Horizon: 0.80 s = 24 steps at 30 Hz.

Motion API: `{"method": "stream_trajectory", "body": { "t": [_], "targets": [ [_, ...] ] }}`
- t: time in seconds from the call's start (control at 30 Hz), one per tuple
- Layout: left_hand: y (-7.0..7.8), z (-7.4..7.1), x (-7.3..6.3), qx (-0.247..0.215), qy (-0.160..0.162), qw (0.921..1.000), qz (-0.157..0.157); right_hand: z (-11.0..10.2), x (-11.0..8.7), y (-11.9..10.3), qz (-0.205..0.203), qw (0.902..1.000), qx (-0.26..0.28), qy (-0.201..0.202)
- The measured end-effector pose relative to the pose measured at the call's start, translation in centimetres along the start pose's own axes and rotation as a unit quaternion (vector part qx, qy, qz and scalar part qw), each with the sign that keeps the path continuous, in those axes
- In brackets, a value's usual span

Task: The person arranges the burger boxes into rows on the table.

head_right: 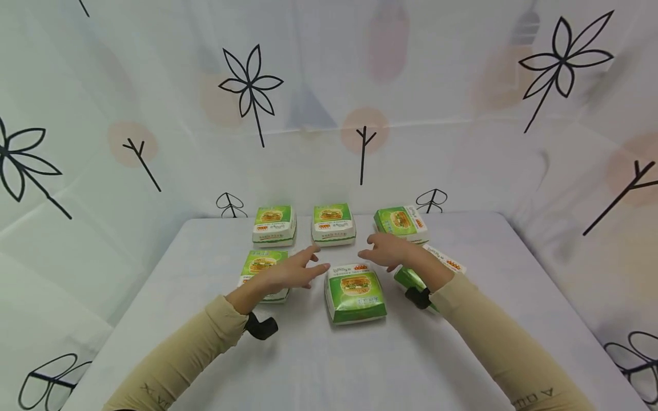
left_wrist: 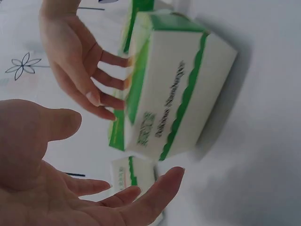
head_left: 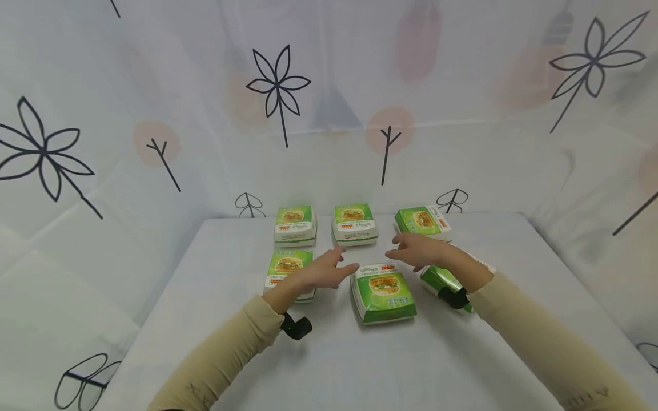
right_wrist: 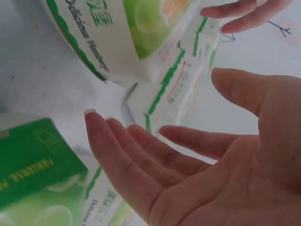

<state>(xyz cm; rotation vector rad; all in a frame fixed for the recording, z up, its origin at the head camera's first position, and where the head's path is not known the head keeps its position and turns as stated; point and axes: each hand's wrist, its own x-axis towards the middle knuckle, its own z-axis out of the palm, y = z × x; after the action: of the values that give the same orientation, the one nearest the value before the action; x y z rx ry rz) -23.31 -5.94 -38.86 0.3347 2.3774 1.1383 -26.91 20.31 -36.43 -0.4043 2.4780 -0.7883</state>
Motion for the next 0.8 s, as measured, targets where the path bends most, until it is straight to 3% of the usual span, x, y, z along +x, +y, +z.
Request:
{"method": "stream_trajectory", "body": {
  "t": [0.3, 0.57, 0.8],
  "targets": [
    [-1.3, 2.0, 0.1, 0.008, -0.016, 0.9997, -0.017, 1.8, -0.8, 0.3, -0.021, 0.9989, -0.035, -0.023],
    [-1.9, 3.1, 0.1, -0.041, -0.025, 0.9987, -0.019, 2.5, -1.0, 0.7, -0.057, 0.9935, -0.093, -0.033],
    [-1.8, 3.4, 0.4, -0.044, -0.040, 0.9982, -0.010, 2.7, -0.9, 1.0, -0.074, 0.9916, -0.099, -0.039]
  ]
}}
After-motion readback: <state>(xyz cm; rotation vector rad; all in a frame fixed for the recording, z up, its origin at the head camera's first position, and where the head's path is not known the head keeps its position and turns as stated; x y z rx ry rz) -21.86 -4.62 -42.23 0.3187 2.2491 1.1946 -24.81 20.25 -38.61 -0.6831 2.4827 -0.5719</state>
